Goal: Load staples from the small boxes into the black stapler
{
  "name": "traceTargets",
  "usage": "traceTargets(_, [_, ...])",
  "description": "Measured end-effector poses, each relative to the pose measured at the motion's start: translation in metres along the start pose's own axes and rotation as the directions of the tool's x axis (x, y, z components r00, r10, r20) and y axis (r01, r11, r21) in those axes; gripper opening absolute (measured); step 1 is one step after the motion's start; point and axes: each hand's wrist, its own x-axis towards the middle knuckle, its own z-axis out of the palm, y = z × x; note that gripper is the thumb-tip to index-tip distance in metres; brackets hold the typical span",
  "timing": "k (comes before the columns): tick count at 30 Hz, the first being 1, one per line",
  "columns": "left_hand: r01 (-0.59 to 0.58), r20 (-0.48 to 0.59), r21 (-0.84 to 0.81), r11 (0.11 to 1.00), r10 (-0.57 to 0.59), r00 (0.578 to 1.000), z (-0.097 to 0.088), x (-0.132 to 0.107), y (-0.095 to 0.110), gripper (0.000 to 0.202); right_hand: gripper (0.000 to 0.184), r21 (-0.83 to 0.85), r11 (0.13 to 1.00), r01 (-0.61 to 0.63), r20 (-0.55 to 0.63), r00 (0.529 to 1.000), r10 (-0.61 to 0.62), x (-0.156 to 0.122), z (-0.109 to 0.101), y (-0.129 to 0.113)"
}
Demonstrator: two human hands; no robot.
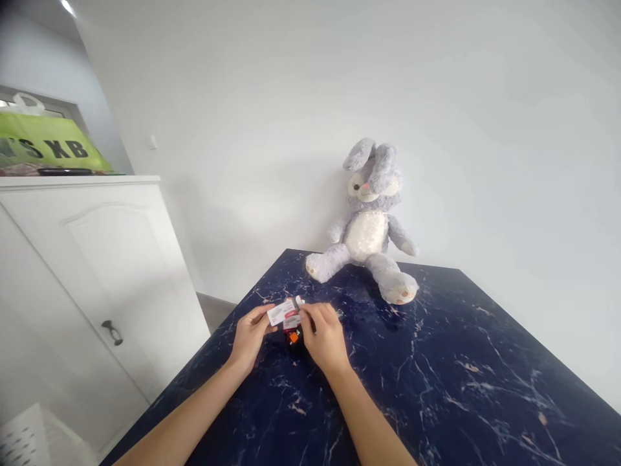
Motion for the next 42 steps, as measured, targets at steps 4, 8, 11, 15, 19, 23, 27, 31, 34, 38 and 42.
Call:
traceTargets(4, [-0.014,0.017,0.026,1.0,0.013,1.0,0.0,-0.001,0.001,0.028,0.02,-0.039,0.998,0.039,0.049,0.998,-0.037,-0.004,0.004,-0.001])
traceTargets(8, [-0.013,0.029,0.048,0.999,0.011,1.0,0.0,-0.003,0.004,0.03,0.022,-0.053,0.999,-0.002,0.011,1.0,0.003,-0.003,0.005,0.0])
traceTargets(11, [-0.001,0.029,0.043,0.999,0.0,1.0,-0.001,-0.003,0.006,0.043,0.023,-0.039,0.999,0.027,0.04,0.999,-0.025,-0.003,0.005,0.0])
traceTargets(15, [0.022,0.039,0.034,0.999,-0.023,0.999,-0.002,-0.003,0.005,0.041,0.024,-0.046,0.998,0.044,0.033,0.999,-0.042,-0.003,0.005,0.001])
traceTargets(19, [0.035,0.061,0.003,0.999,-0.035,0.998,-0.001,-0.003,0.006,0.034,0.02,-0.08,0.996,-0.041,-0.031,0.999,0.038,-0.003,0.006,0.004])
traceTargets(23, [0.052,0.126,-0.045,0.998,-0.046,0.991,0.001,-0.004,0.008,0.024,0.016,-0.06,0.997,-0.056,-0.052,0.997,0.053,-0.002,0.006,0.007])
traceTargets(27, [0.107,0.24,-0.123,0.987,-0.075,0.968,0.004,-0.009,0.011,0.028,0.017,-0.035,0.996,-0.087,-0.084,0.993,0.083,-0.002,0.004,0.011])
traceTargets(31, [0.208,0.398,-0.218,0.953,-0.108,0.911,0.005,-0.013,0.013,0.028,0.021,0.021,0.962,-0.271,-0.171,0.947,0.271,-0.002,0.002,0.013])
traceTargets(34, [0.253,0.458,-0.256,0.933,-0.114,0.882,0.004,-0.013,0.015,0.025,0.02,0.032,0.957,-0.289,-0.17,0.942,0.29,-0.001,-0.001,0.011])
traceTargets(38, [0.272,0.463,-0.26,0.926,-0.128,0.877,0.003,-0.013,0.016,0.026,0.017,0.053,0.977,-0.209,-0.161,0.963,0.215,0.001,-0.003,0.008])
traceTargets(42, [0.282,0.462,-0.254,0.925,-0.14,0.876,0.003,-0.014,0.015,0.025,0.017,0.096,0.977,-0.192,-0.168,0.964,0.206,0.002,-0.005,0.006])
